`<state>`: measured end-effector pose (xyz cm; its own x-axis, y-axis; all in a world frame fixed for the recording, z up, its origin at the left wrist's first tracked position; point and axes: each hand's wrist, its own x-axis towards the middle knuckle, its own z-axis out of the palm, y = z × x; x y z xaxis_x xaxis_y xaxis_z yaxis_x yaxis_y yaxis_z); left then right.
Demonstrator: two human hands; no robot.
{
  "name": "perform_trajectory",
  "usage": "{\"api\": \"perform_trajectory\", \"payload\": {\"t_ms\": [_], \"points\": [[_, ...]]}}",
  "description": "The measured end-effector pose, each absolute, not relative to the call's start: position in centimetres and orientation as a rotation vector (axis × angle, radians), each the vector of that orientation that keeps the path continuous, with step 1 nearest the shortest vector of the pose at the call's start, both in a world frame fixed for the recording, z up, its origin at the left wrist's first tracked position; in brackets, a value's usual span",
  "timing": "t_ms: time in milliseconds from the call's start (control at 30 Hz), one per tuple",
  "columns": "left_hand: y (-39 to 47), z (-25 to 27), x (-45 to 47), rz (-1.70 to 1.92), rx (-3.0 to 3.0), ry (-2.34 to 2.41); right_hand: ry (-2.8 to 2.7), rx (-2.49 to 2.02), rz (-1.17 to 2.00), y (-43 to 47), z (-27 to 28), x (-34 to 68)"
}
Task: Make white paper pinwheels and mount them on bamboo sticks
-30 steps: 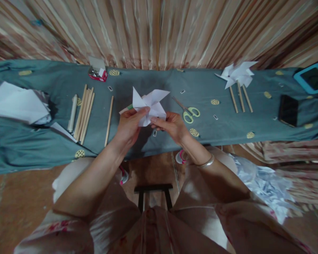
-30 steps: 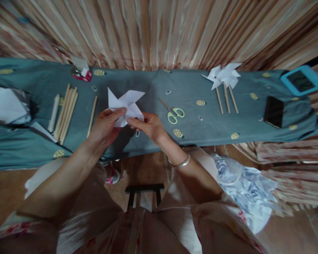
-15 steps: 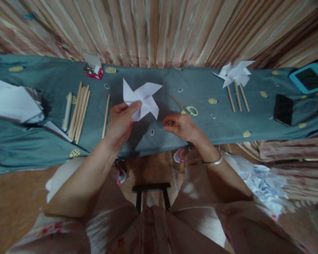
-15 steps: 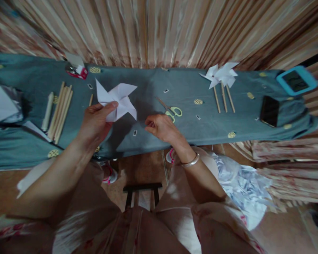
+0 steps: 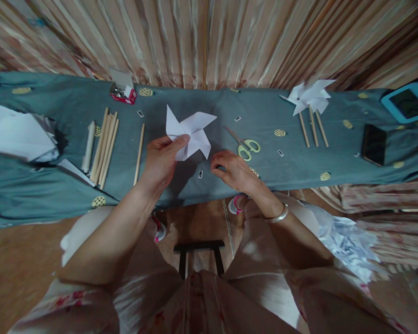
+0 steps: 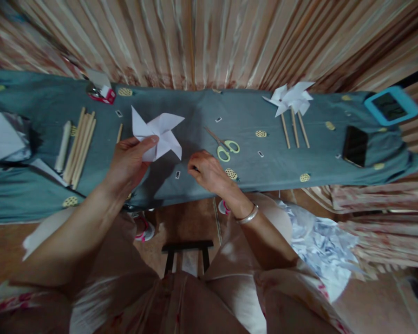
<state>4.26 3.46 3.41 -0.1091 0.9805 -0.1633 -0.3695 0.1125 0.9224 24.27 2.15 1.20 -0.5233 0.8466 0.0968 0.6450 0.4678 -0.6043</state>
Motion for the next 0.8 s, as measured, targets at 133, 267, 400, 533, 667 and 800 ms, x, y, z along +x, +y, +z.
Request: {"api": "perform_trajectory", "payload": {"t_ms": [133,267,400,533,667,800], "points": [[3.2,3.4,4.5,1.328,0.778,1.111,-2.235,-1.229,0.744,2.1,1.0,24.8],[2.9,3.7,4.8,1.316,0.838,1.164,-2.006,-1.174,0.735,2.3,3.1,25.7],[2.3,4.1,5.1,1.267,0.928,1.238,-1.924,-1.119,0.713,2.2,5.4,25.3],[1.6,4.5,5.2,1.209,0.983,1.224,-1.925,-1.058,0.698,2.1,5.5,23.8],[1.1,4.9,5.3,1.207,0.986,1.167,-1.906,-1.051,0.680,2.4,4.8,23.2],[0.9,5.2,5.3,1.208,0.981,1.169,-1.899,-1.038,0.682,2.5,4.7,23.3]]}}
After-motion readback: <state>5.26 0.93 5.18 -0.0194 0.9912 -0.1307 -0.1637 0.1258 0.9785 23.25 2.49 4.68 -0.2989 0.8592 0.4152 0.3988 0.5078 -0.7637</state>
